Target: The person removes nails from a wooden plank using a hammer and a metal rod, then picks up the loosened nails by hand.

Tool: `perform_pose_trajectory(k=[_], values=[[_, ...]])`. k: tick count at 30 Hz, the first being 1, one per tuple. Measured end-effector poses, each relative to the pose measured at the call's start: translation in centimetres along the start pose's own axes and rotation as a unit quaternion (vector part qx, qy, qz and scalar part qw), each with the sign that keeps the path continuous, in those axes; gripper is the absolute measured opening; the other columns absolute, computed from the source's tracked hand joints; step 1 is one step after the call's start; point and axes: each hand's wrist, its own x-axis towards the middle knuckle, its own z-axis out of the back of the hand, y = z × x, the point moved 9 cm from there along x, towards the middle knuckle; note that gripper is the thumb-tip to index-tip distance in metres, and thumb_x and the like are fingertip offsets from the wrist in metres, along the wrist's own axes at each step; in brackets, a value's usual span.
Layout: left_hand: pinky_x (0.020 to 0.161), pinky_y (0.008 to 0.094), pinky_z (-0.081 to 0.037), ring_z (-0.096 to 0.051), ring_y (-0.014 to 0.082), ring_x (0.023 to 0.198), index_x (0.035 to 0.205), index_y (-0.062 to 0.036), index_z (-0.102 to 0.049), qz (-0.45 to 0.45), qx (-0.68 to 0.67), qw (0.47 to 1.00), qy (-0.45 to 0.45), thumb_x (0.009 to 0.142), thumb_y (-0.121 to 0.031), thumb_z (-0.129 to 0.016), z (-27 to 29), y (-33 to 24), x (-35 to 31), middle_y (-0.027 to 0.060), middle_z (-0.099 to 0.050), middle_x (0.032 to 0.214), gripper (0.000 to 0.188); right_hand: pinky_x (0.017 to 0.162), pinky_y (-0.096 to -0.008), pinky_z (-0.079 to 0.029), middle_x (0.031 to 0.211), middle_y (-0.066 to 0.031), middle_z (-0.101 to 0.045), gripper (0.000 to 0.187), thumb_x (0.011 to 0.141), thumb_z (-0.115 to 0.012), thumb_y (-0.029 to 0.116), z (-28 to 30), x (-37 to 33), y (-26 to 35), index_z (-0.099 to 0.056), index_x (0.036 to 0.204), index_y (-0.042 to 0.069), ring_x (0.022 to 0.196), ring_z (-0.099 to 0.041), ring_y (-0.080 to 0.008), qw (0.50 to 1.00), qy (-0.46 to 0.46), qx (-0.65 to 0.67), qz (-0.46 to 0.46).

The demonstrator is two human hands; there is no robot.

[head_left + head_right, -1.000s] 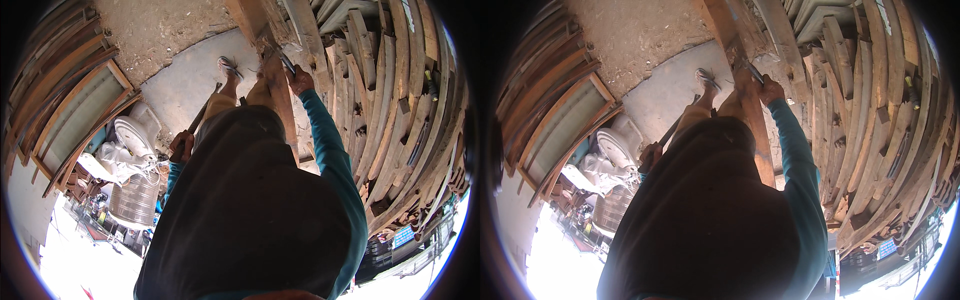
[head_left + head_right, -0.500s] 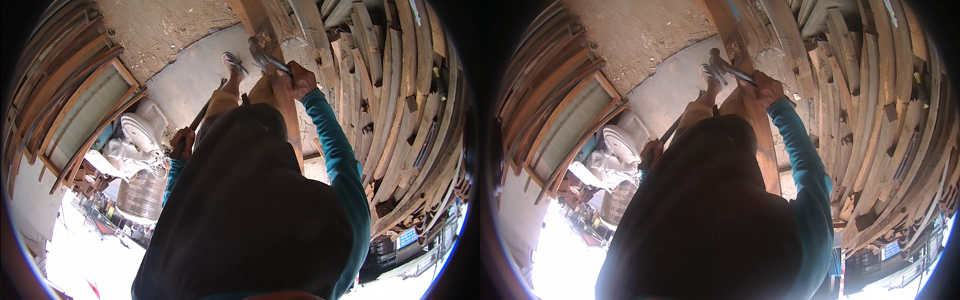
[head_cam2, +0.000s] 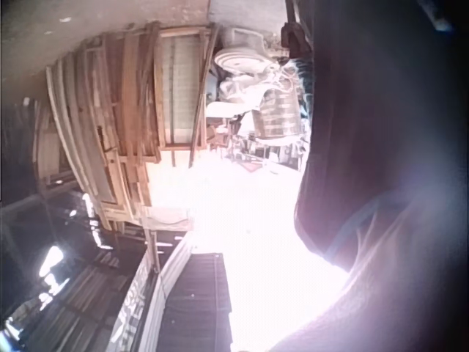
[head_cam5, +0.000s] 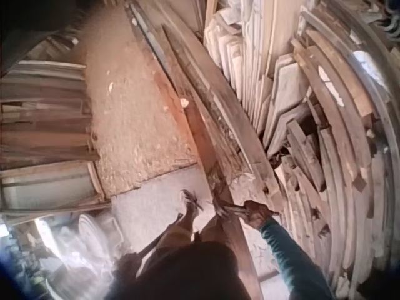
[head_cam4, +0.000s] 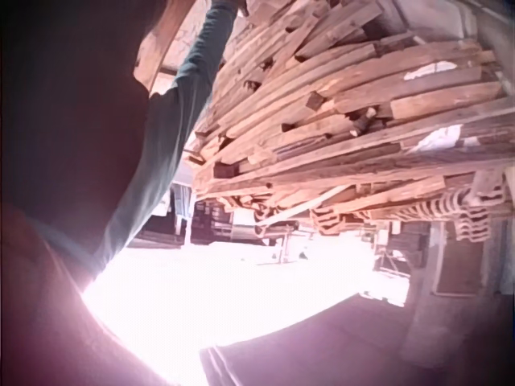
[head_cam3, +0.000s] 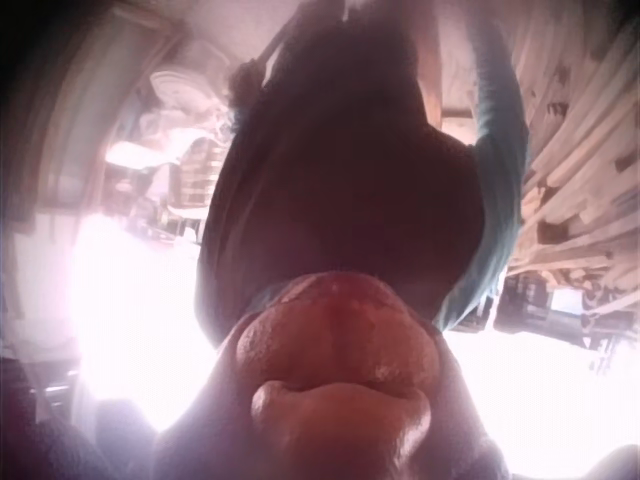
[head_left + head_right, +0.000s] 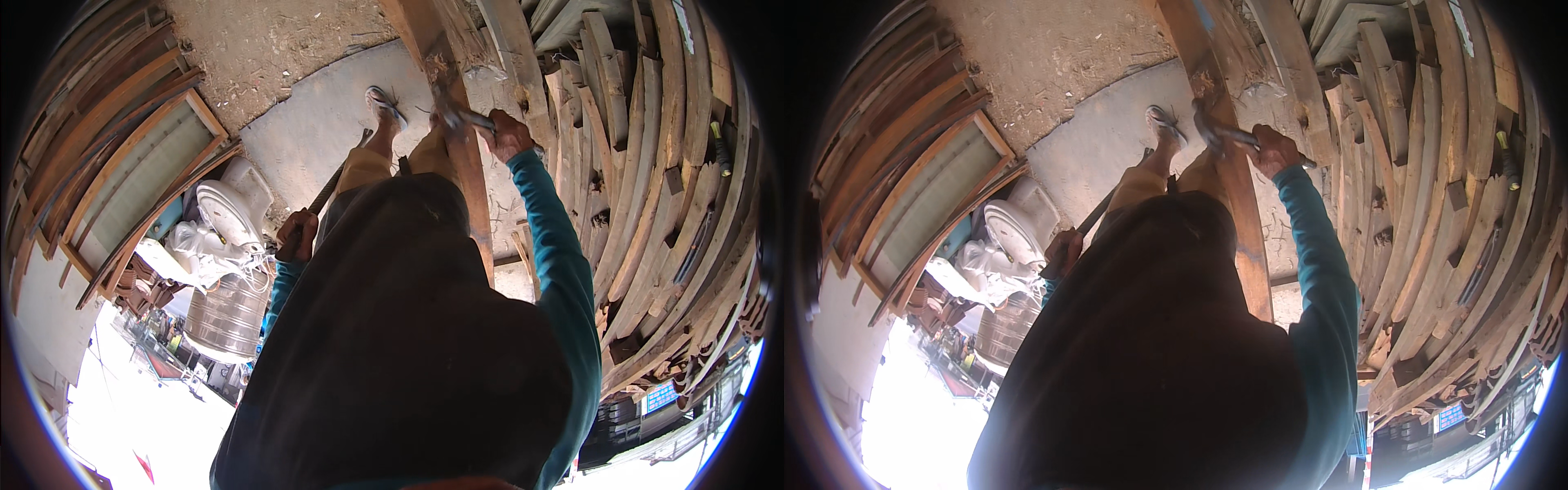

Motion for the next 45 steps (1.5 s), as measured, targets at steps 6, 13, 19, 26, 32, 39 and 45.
perform_pose_trajectory(k=[6,13,19,26,32,39,45], values=[[0.07,0.0293,-0.045,-0.053,0.0126,0.073,0.081,-0.0035,-0.059,0.017,0.008,1.0,-0.009,0.094,-0.003,-0.064,0.0,-1.0,0.2,0.0059,-0.062,0.079,0.014,0.064,-0.0464,-0.052,0.072,-0.0177,-0.059,0.047,0.094,-0.062,0.052,0.1,1.9,1.6,-0.056,0.089,0.006,0.07,-0.063,-0.0404,1.0,0.029,-0.009,0.003],[0.067,0.029,-0.042,-0.049,0.0111,0.069,0.082,-0.0035,-0.058,0.021,-0.002,1.0,-0.008,0.095,-0.002,-0.062,-0.9,-2.3,0.1,0.0044,-0.059,0.077,0.014,0.063,-0.0475,-0.053,0.08,-0.0154,-0.065,0.049,0.094,-0.058,0.056,-0.6,3.0,-2.6,-0.058,0.088,0.008,0.073,-0.066,-0.0374,0.988,0.06,-0.113,-0.091],[0.066,0.0287,-0.042,-0.049,0.0106,0.069,0.082,-0.0044,-0.057,-0.042,0.013,0.999,-0.03,0.096,-0.003,-0.062,-1.1,-2.8,-1.0,0.0036,-0.059,0.077,0.014,0.064,-0.0479,-0.053,0.082,-0.0177,-0.065,0.047,0.094,-0.06,0.054,1.6,2.5,1.6,-0.058,0.09,0.007,0.075,-0.065,-0.0412,0.998,0.029,0.0,0.055],[0.067,0.0279,-0.041,-0.049,0.0099,0.07,0.083,-0.0061,-0.057,-0.004,-0.028,0.999,-0.025,0.095,-0.003,-0.062,-0.6,-1.5,-1.2,0.0024,-0.058,0.077,0.014,0.067,-0.0495,-0.054,0.083,-0.0173,-0.068,0.06,0.096,-0.045,0.065,-0.1,3.7,2.5,-0.059,0.094,0.007,0.077,-0.068,-0.0386,0.994,0.082,-0.073,0.018],[0.067,0.0281,-0.043,-0.05,0.0096,0.071,0.082,-0.006,-0.06,0.005,-0.028,0.999,-0.024,0.096,-0.005,-0.063,-0.5,-0.9,-2.4,0.0022,-0.06,0.077,0.014,0.064,-0.0492,-0.055,0.081,-0.0165,-0.068,0.058,0.096,-0.046,0.063,-0.8,3.6,-0.9,-0.058,0.093,0.007,0.077,-0.068,-0.0374,0.976,0.143,-0.154,-0.064],[0.065,0.0284,-0.043,-0.051,0.0115,0.068,0.083,-0.0048,-0.06,0.029,-0.071,0.997,-0.029,0.094,-0.004,-0.064,-0.2,1.3,-3.7,0.0026,-0.06,0.077,0.012,0.064,-0.0487,-0.054,0.081,-0.0169,-0.067,0.049,0.096,-0.055,0.055,1.5,3.1,6.4,-0.059,0.093,0.006,0.076,-0.068,-0.0371,0.99,0.068,-0.081,0.097],[0.064,0.0295,-0.044,-0.05,0.0119,0.066,0.082,-0.0065,-0.06,0.033,-0.082,0.996,-0.027,0.093,-0.004,-0.064,-0.1,1.5,-4.3,0.0027,-0.058,0.073,0.012,0.069,-0.0513,-0.054,0.087,-0.0209,-0.069,0.05,0.101,-0.048,0.052,-0.2,3.9,0.6,-0.058,0.1,0.004,0.078,-0.069,-0.0387,0.96,0.16,-0.172,-0.154]])
